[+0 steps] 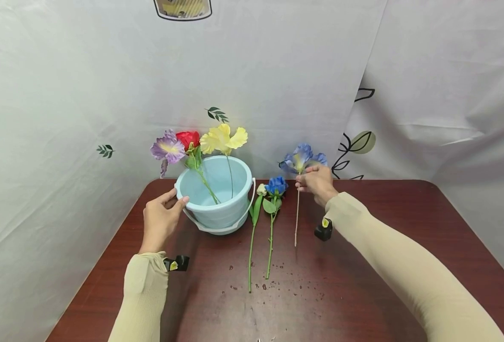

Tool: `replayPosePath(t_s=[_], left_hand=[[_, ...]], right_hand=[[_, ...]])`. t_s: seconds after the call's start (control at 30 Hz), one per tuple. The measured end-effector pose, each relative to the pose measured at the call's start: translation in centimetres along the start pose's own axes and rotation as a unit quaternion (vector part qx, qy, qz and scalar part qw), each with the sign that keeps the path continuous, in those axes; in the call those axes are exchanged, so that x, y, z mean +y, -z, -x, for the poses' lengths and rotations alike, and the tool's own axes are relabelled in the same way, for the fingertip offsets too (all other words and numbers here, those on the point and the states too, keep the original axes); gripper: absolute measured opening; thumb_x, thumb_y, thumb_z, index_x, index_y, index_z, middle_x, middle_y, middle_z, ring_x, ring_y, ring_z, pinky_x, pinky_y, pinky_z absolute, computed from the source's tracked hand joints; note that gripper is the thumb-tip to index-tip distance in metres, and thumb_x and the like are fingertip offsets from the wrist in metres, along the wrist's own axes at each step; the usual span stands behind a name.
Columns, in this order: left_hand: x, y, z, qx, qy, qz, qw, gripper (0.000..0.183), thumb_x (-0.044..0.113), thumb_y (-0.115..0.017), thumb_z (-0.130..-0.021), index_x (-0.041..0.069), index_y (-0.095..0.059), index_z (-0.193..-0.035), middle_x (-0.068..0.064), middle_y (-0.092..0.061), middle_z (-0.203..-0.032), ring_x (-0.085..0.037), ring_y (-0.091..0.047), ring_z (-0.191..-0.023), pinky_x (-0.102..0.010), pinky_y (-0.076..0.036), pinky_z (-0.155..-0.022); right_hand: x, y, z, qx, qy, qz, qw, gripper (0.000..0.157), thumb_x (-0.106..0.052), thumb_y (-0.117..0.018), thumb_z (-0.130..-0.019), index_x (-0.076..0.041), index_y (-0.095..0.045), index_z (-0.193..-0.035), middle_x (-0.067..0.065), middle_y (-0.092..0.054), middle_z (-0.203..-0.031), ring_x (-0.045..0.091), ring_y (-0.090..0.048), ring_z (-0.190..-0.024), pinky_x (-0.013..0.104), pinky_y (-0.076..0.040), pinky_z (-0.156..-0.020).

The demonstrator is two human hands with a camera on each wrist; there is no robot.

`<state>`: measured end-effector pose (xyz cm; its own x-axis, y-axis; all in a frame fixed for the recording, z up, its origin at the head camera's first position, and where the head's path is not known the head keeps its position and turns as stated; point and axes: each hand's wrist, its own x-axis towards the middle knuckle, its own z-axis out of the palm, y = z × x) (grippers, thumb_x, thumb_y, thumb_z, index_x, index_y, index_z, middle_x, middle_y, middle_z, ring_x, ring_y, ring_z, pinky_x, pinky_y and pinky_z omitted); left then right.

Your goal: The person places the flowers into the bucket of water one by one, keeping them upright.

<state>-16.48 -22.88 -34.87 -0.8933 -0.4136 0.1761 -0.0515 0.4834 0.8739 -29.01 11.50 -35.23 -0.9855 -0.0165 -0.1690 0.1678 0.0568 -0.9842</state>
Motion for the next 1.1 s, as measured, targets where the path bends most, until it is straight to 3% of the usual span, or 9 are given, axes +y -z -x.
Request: replayPosePath(t_s=[0.4, 0.63, 1.1], left_hand=[[0.0, 0.0, 0.0, -0.004, -0.004, -0.003, 1.0, 0.052, 0.019, -0.07, -0.09, -0.001, -0.054, -0.135, -0.021, -0.058, -0.129, -0.028, -0.062, -0.111, -0.04, -0.054, -0.088], [0.1, 0.0, 0.0, 0.001, -0.006, -0.005, 1.0, 0.051, 0.018, -0.07, -0.09, -0.002, -0.054, -0.134, -0.021, -0.059, -0.127, -0.028, -0.063, -0.11, -0.041, -0.054, -0.087], [0.1, 0.0, 0.0, 0.003, -0.011, -0.007, 0.9999, 0.051, 0.018, -0.07, -0.09, -0.002, -0.055, -0.134, -0.021, -0.06, -0.126, -0.029, -0.063, -0.109, -0.041, -0.054, -0.086]], right_hand=[[-2.1, -0.2, 0.6, -0.009, 0.009, -0.031, 0.999, 0.03, 0.005, -0.064, -0.089, 0.001, -0.045, -0.112, 0.006, -0.07, -0.078, 0.017, -0.07, -0.071, 0.028, -0.058, -0.067], [-3.3, -1.1, 1.6, -0.037, 0.022, -0.054, 0.998, 0.032, 0.006, -0.064, -0.088, 0.001, -0.043, -0.112, 0.009, -0.07, -0.084, 0.016, -0.07, -0.072, 0.03, -0.058, -0.071], [-4.7, -2.3, 2.6, -0.05, 0.045, -0.069, 0.995, 0.03, 0.009, -0.062, -0.088, 0.001, -0.043, -0.11, 0.005, -0.071, -0.078, 0.018, -0.07, -0.07, 0.03, -0.058, -0.067]])
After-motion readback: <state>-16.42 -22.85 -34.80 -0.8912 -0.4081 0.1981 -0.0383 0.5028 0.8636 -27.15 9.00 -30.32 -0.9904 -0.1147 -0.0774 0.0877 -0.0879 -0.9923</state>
